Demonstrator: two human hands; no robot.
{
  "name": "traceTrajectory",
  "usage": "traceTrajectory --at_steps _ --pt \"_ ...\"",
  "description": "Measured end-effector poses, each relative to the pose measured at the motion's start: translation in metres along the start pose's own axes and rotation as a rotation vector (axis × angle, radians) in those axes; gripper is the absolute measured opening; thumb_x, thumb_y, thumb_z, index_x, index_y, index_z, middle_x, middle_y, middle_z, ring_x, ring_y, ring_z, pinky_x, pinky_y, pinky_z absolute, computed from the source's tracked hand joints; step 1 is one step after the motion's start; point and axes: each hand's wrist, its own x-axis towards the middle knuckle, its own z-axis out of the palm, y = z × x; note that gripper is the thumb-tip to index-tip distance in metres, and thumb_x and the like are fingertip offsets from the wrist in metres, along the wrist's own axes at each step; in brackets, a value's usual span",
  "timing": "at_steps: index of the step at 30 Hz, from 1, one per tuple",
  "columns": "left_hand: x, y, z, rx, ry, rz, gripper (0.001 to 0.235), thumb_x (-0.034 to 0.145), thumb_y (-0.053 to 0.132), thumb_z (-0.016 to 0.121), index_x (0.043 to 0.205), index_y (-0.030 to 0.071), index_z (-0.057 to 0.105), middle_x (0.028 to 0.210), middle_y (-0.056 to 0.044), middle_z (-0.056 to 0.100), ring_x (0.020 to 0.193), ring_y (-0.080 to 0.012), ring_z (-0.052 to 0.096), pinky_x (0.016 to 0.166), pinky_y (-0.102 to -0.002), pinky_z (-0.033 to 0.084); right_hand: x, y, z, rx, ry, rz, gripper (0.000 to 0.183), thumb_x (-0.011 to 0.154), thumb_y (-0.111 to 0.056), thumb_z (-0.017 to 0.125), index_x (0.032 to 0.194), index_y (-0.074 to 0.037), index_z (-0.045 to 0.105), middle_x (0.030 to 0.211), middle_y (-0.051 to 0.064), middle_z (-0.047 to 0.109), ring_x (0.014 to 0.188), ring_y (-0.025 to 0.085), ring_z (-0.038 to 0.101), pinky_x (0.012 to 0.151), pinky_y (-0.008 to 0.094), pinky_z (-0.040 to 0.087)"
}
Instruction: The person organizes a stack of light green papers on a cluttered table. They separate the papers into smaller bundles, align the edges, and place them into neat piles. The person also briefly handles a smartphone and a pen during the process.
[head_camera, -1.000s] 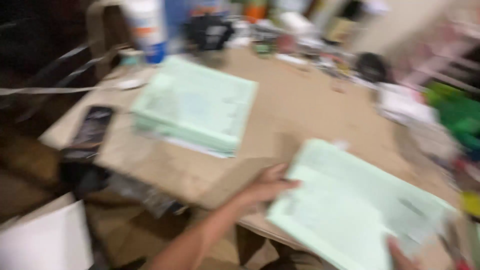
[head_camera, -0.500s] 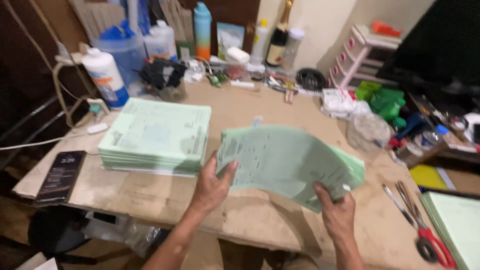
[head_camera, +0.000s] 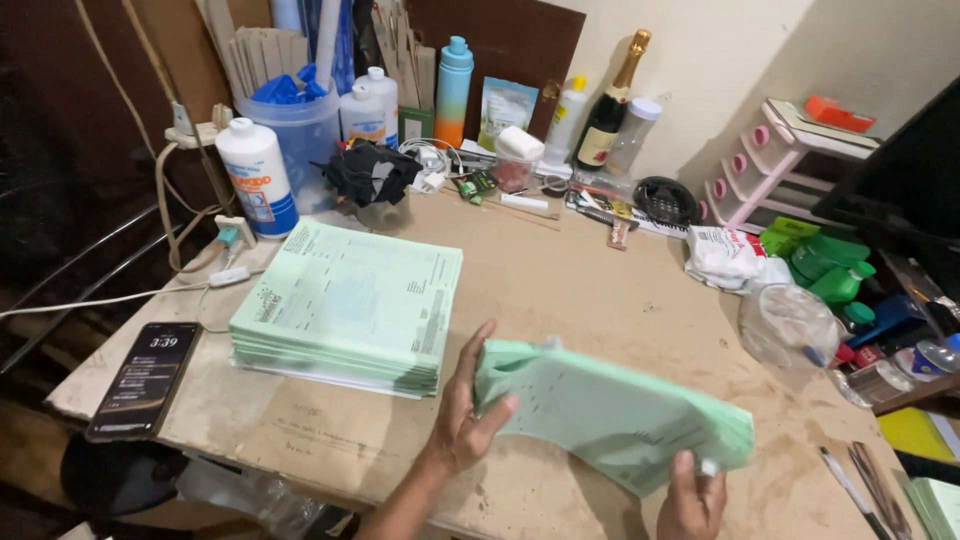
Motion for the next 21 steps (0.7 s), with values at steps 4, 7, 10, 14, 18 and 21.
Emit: traceTrajectory --at_steps 4,7,10,14,18,21 --pt "0.006 -0.003 0.005 -0.029 0.2 0.099 0.039 0.1 0.04 0.057 0.119 0.007 0.064 0.095 -0.001 0.068 0.082 -0.0122 0.061 0.071 -0.029 0.051 0.019 -0.06 0.005 0.383 0.059 0.567 0.044 0.097 -0.03 0.069 0.128 0.001 0.064 0.109 0.009 0.067 0.101 0.017 0.063 0.086 0.03 0.052" --pt "0.0 -0.012 -0.007 0.02 0.183 0.224 0.03 0.101 0.032 0.058 0.118 0.007 0.06 0.084 0.0 0.063 0.071 -0.0127 0.057 0.061 -0.029 0.049 0.023 -0.06 -0.005 0.504 0.095 0.63 0.055 0.097 -0.02 0.062 0.148 -0.001 0.052 0.135 0.013 0.061 0.123 0.028 0.061 0.107 0.043 0.048" --pt "-0.007 0.022 -0.028 0.022 0.033 0.03 0.066 0.09 0.041 0.067 0.144 0.007 0.05 0.139 -0.013 0.062 0.118 -0.0236 0.065 0.09 -0.036 0.063 -0.014 0.057 -0.033 0.577 0.107 0.508 0.037 0.092 -0.016 0.061 0.125 -0.001 0.063 0.102 0.006 0.066 0.091 0.014 0.064 0.093 0.029 0.056" --pt "-0.034 -0.049 -0.016 -0.1 -0.019 -0.143 0.075 0.086 0.025 0.075 0.152 0.01 0.042 0.135 -0.006 0.066 0.118 -0.0153 0.068 0.098 -0.031 0.062 -0.038 0.06 -0.049 -0.204 -0.029 0.523 0.028 0.095 -0.028 0.073 0.114 -0.009 0.066 0.104 0.008 0.066 0.094 0.024 0.061 0.091 0.037 0.047" --pt "-0.034 -0.074 -0.011 0.038 0.268 -0.322 0.033 0.087 0.027 0.072 0.113 0.007 0.073 0.104 -0.008 0.079 0.094 -0.018 0.073 0.085 -0.034 0.058 -0.008 -0.017 -0.03 0.345 -0.023 0.5 0.016 0.099 -0.026 0.067 0.095 -0.011 0.065 0.088 -0.003 0.062 0.082 0.008 0.053 0.071 0.027 0.043" --pt "-0.036 -0.081 -0.026 0.04 0.259 -0.182 0.033 0.088 0.019 0.072 0.116 0.003 0.068 0.104 -0.01 0.077 0.096 -0.0184 0.069 0.085 -0.034 0.056 0.008 -0.053 -0.035 0.442 -0.092 0.433 0.023 0.096 -0.02 0.071 0.111 -0.003 0.068 0.1 0.005 0.071 0.093 0.016 0.065 0.081 0.031 0.055"
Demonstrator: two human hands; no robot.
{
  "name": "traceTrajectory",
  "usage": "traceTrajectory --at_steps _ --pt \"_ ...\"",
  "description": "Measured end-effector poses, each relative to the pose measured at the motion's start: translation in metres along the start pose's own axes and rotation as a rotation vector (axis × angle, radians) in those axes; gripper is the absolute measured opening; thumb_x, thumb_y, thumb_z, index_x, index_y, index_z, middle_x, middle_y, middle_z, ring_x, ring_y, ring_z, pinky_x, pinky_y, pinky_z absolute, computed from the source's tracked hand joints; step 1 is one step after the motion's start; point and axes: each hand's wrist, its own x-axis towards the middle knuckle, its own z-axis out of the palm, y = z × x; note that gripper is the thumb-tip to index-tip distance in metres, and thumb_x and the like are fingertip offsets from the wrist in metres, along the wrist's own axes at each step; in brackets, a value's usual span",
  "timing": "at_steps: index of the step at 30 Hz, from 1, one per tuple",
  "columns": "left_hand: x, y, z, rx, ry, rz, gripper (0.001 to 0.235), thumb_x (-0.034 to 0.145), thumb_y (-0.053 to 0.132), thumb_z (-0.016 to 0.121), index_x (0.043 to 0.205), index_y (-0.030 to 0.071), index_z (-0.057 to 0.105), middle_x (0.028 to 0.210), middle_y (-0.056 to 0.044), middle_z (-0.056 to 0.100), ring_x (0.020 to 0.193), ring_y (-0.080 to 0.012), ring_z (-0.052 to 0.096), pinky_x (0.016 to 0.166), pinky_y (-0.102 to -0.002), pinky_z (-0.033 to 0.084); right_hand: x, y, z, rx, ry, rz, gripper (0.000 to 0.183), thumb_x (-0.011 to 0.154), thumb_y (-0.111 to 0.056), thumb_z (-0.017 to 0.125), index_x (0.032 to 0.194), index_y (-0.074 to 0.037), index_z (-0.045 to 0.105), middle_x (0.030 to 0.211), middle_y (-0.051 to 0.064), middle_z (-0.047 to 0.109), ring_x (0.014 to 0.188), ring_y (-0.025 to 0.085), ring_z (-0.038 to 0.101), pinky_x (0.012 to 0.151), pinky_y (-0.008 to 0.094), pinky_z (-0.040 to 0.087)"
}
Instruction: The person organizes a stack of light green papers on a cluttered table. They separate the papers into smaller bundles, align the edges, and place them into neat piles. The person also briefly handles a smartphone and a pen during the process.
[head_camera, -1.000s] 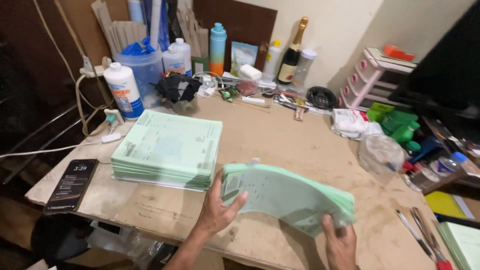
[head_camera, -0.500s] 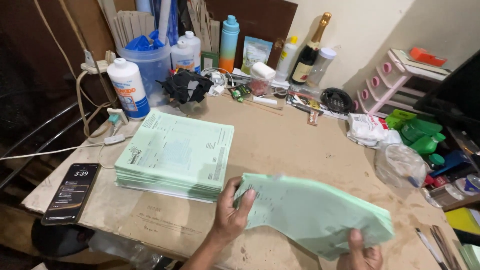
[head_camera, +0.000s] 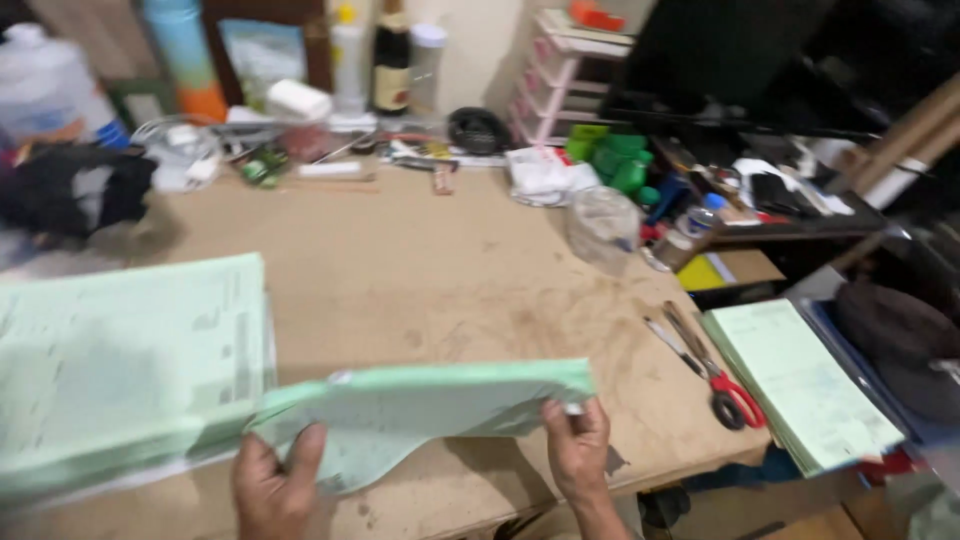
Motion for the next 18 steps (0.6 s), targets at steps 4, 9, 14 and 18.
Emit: traceTrajectory --at_steps 4,9,14,18 --pt "0.002 0.014 -0.007 0.011 0.01 -0.114 0.037 0.08 0.006 0.078 0.114 -0.004 0.07 0.097 -0.016 0.078 0.087 -0.023 0.07 0.076 -0.037 0.058 -0.007 -0.02 0.0 -0.224 -0.017 0.054 0.051 0.089 -0.017 0.074 0.135 0.003 0.065 0.13 0.012 0.072 0.111 0.017 0.068 0.091 0.028 0.056" --pt "0.003 0.033 -0.001 0.091 0.033 -0.117 0.035 0.085 0.007 0.076 0.117 -0.004 0.068 0.096 -0.018 0.076 0.093 -0.029 0.072 0.079 -0.041 0.059 -0.018 -0.04 0.006 -0.207 0.047 -0.095 0.056 0.088 -0.011 0.075 0.138 0.003 0.055 0.122 0.017 0.071 0.112 0.025 0.07 0.095 0.033 0.06" --pt "0.0 0.044 0.005 0.059 0.072 -0.18 0.045 0.088 0.002 0.07 0.131 -0.006 0.059 0.117 -0.02 0.07 0.112 -0.0315 0.065 0.092 -0.043 0.055 -0.027 -0.047 0.017 -0.344 0.186 -0.411 0.026 0.088 -0.005 0.076 0.114 -0.001 0.07 0.113 0.015 0.071 0.105 0.023 0.072 0.089 0.029 0.064" --pt "0.0 0.036 0.004 0.127 0.089 -0.219 0.041 0.087 0.006 0.076 0.124 -0.003 0.062 0.105 -0.017 0.069 0.099 -0.0286 0.063 0.077 -0.041 0.055 -0.035 -0.032 0.017 -0.507 0.268 -0.587 0.024 0.081 0.002 0.074 0.104 -0.005 0.071 0.097 0.009 0.07 0.087 0.018 0.07 0.072 0.026 0.06"
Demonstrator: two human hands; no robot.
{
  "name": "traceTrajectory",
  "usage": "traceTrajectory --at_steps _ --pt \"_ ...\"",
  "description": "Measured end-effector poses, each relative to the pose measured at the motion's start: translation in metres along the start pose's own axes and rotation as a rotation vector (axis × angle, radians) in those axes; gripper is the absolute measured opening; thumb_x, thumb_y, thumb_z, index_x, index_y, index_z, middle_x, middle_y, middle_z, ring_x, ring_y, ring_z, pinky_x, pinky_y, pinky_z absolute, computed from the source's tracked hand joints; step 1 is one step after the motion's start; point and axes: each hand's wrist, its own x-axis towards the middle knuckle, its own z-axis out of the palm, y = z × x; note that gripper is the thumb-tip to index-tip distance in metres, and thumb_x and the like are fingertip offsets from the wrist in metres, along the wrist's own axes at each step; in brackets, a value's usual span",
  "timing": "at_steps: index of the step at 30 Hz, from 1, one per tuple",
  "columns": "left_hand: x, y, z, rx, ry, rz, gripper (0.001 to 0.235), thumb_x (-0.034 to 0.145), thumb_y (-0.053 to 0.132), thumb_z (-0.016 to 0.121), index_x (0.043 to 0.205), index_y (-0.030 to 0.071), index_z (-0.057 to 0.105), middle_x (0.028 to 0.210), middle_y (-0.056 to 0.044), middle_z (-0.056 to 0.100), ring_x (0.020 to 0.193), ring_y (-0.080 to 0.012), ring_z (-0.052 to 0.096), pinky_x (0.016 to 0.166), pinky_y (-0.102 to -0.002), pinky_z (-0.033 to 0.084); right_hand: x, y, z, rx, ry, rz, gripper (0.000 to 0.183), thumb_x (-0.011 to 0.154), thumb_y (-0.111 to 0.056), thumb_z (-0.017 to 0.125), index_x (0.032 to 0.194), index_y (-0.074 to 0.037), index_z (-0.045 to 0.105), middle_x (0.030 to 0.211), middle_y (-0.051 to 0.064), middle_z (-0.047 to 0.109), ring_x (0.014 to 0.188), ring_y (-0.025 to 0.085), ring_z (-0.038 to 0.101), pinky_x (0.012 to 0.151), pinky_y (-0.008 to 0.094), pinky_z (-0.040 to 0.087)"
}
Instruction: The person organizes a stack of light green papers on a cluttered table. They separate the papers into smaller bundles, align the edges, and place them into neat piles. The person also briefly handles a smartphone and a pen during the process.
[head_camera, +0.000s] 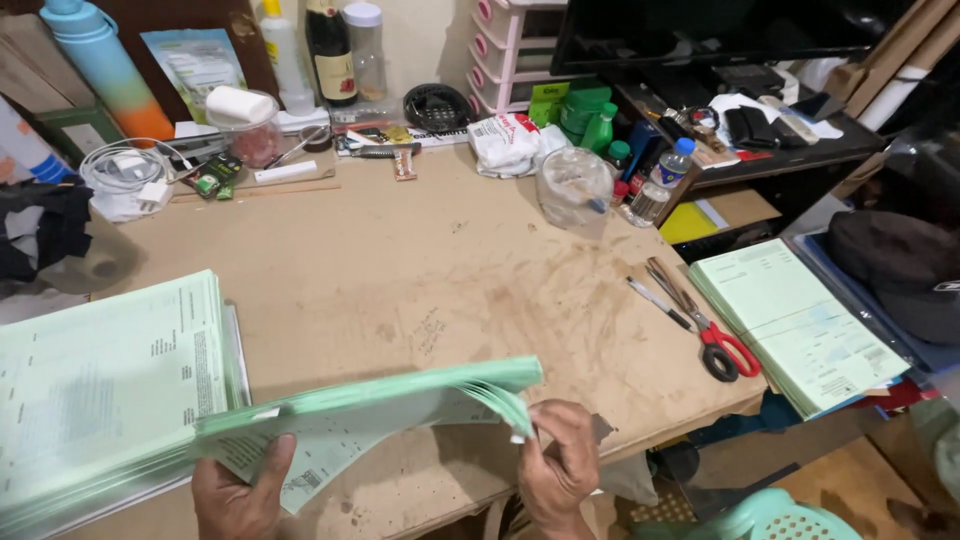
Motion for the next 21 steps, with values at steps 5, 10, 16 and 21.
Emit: traceTrajectory --at_steps 5,10,16,21 --pt "-0.002 0.008 0.006 -0.07 0.035 0.062 0.043 0.086 0.007 0.075 0.125 -0.006 0.061 0.11 -0.018 0.068 0.106 -0.031 0.063 0.086 -0.043 0.056 -0.011 0.006 0.002 0.089 0.023 -0.06 0.03 0.076 0.018 0.069 0.099 -0.002 0.071 0.094 0.014 0.071 0.081 0.024 0.073 0.069 0.029 0.062" --pt "-0.008 0.021 0.012 -0.138 0.008 0.098 0.045 0.085 0.002 0.072 0.128 -0.005 0.061 0.112 -0.019 0.068 0.109 -0.0332 0.065 0.095 -0.044 0.057 -0.003 0.002 -0.003 0.031 -0.226 0.352 0.052 0.088 -0.041 0.075 0.124 -0.005 0.061 0.117 0.012 0.061 0.115 0.028 0.063 0.1 0.04 0.062" --pt "0.022 -0.023 -0.013 -0.027 -0.172 0.182 0.038 0.086 0.013 0.075 0.12 -0.002 0.069 0.101 -0.015 0.074 0.097 -0.028 0.069 0.077 -0.038 0.057 -0.001 0.065 0.014 0.514 -0.335 0.643 0.066 0.093 -0.036 0.069 0.146 -0.001 0.054 0.139 0.012 0.068 0.119 0.021 0.066 0.101 0.037 0.058" --pt "0.015 -0.007 -0.002 -0.112 -0.092 0.114 0.046 0.084 0.008 0.074 0.128 -0.002 0.062 0.114 -0.016 0.07 0.112 -0.0288 0.064 0.094 -0.041 0.055 0.019 0.04 0.021 0.598 -0.292 0.54 0.03 0.099 -0.022 0.068 0.121 -0.001 0.071 0.104 0.005 0.074 0.093 0.018 0.067 0.078 0.029 0.057"
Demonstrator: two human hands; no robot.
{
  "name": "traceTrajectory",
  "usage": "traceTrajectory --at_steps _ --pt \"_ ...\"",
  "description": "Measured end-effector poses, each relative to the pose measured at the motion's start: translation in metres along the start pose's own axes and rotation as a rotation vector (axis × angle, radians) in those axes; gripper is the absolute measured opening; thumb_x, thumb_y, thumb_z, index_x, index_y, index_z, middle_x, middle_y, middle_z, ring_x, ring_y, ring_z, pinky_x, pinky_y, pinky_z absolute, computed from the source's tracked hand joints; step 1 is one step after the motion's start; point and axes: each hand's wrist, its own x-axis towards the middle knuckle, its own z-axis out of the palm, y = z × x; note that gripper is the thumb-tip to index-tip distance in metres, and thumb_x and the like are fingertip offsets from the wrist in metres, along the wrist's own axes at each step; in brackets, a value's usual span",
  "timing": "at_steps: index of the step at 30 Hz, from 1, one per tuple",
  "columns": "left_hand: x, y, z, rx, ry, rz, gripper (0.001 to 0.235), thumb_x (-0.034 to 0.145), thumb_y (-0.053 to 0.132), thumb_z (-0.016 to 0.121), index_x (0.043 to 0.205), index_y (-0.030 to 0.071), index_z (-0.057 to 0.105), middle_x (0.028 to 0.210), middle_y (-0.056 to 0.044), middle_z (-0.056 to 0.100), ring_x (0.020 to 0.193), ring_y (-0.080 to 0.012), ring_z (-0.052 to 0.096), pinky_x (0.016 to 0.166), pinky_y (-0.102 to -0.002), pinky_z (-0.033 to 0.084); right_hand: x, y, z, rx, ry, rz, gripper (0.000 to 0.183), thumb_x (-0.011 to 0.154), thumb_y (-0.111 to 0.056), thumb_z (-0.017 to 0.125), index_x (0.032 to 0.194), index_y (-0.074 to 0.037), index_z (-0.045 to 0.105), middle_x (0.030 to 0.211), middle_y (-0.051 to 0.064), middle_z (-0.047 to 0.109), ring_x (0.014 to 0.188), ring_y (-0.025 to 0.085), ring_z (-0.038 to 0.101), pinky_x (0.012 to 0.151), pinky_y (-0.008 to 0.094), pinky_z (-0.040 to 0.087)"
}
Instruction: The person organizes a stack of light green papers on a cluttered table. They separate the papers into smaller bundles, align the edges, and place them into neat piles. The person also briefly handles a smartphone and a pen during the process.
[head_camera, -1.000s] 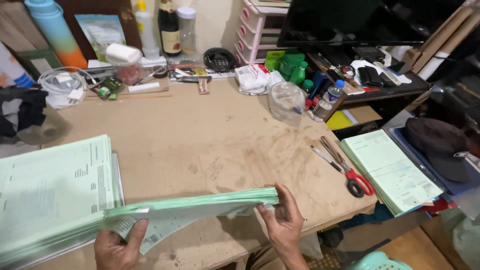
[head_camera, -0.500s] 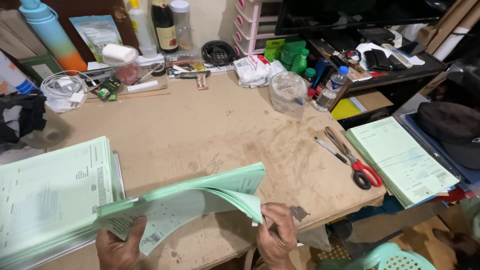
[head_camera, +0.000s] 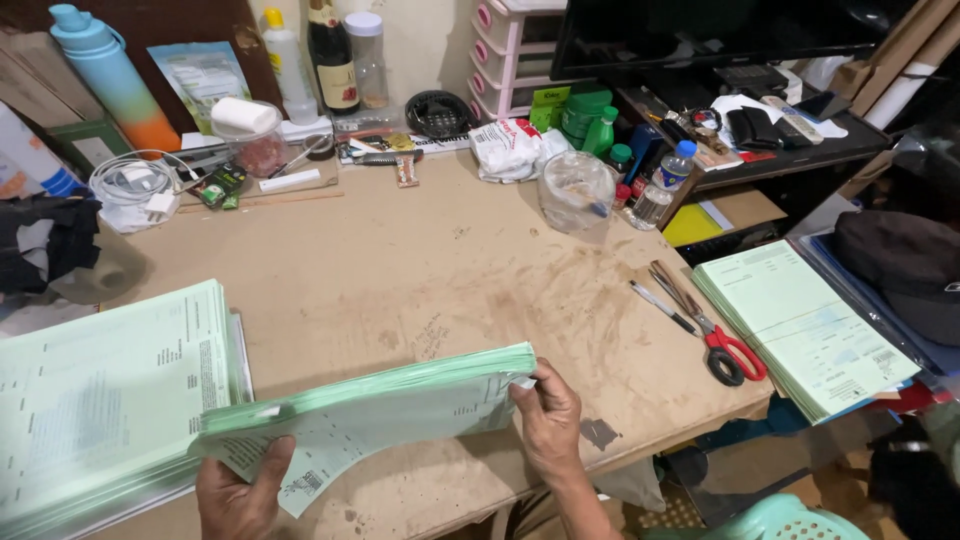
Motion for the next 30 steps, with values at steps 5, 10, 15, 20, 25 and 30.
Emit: traceTrajectory --at_steps 5,10,15,20,25,30 --pt "-0.006 0.024 0.007 0.017 0.007 -0.065 0.046 0.085 0.007 0.073 0.128 -0.004 0.061 0.108 -0.017 0.069 0.107 -0.0306 0.064 0.094 -0.042 0.056 -0.006 0.005 -0.005 0.056 -0.127 0.062 0.045 0.101 -0.027 0.064 0.136 -0.001 0.054 0.102 0.01 0.067 0.083 0.022 0.071 0.068 0.034 0.07" --pt "0.007 -0.004 -0.004 0.002 -0.022 -0.064 0.047 0.085 0.007 0.073 0.129 -0.003 0.06 0.112 -0.017 0.07 0.104 -0.0301 0.066 0.087 -0.043 0.057 -0.007 0.008 -0.009 0.05 -0.081 0.104 0.031 0.092 -0.017 0.076 0.119 -0.004 0.071 0.113 0.011 0.078 0.104 0.023 0.074 0.091 0.037 0.063" --pt "0.005 0.011 -0.002 0.031 -0.071 -0.046 0.046 0.085 0.01 0.073 0.127 -0.003 0.061 0.109 -0.017 0.071 0.106 -0.0316 0.066 0.091 -0.042 0.057 -0.01 0.007 -0.016 0.089 -0.174 0.093 0.028 0.096 -0.022 0.071 0.12 -0.007 0.071 0.111 0.007 0.077 0.099 0.022 0.072 0.082 0.038 0.063" --pt "-0.001 0.016 -0.002 0.004 -0.007 -0.172 0.043 0.086 0.007 0.072 0.125 -0.005 0.06 0.106 -0.019 0.069 0.105 -0.0338 0.065 0.089 -0.045 0.056 -0.012 0.003 -0.013 -0.012 -0.115 0.058 0.031 0.096 -0.015 0.069 0.124 -0.003 0.071 0.114 0.011 0.079 0.101 0.025 0.075 0.085 0.037 0.066" --pt "-0.01 0.048 -0.002 -0.122 -0.12 -0.023 0.071 0.08 0.004 0.064 0.149 0.003 0.048 0.122 -0.016 0.058 0.111 -0.029 0.053 0.097 -0.039 0.047 -0.015 0.001 -0.012 0.061 -0.153 0.116 0.053 0.095 -0.037 0.072 0.134 -0.005 0.059 0.113 0.007 0.072 0.1 0.022 0.069 0.081 0.036 0.062" --pt "-0.014 0.049 0.012 -0.193 -0.165 0.175 0.082 0.081 0.01 0.057 0.159 0.0 0.032 0.144 -0.018 0.054 0.133 -0.0289 0.052 0.117 -0.038 0.036 -0.023 0.026 -0.008 -0.006 -0.051 0.283 0.058 0.088 -0.032 0.07 0.135 -0.009 0.047 0.108 0.012 0.071 0.091 0.026 0.072 0.077 0.042 0.065"
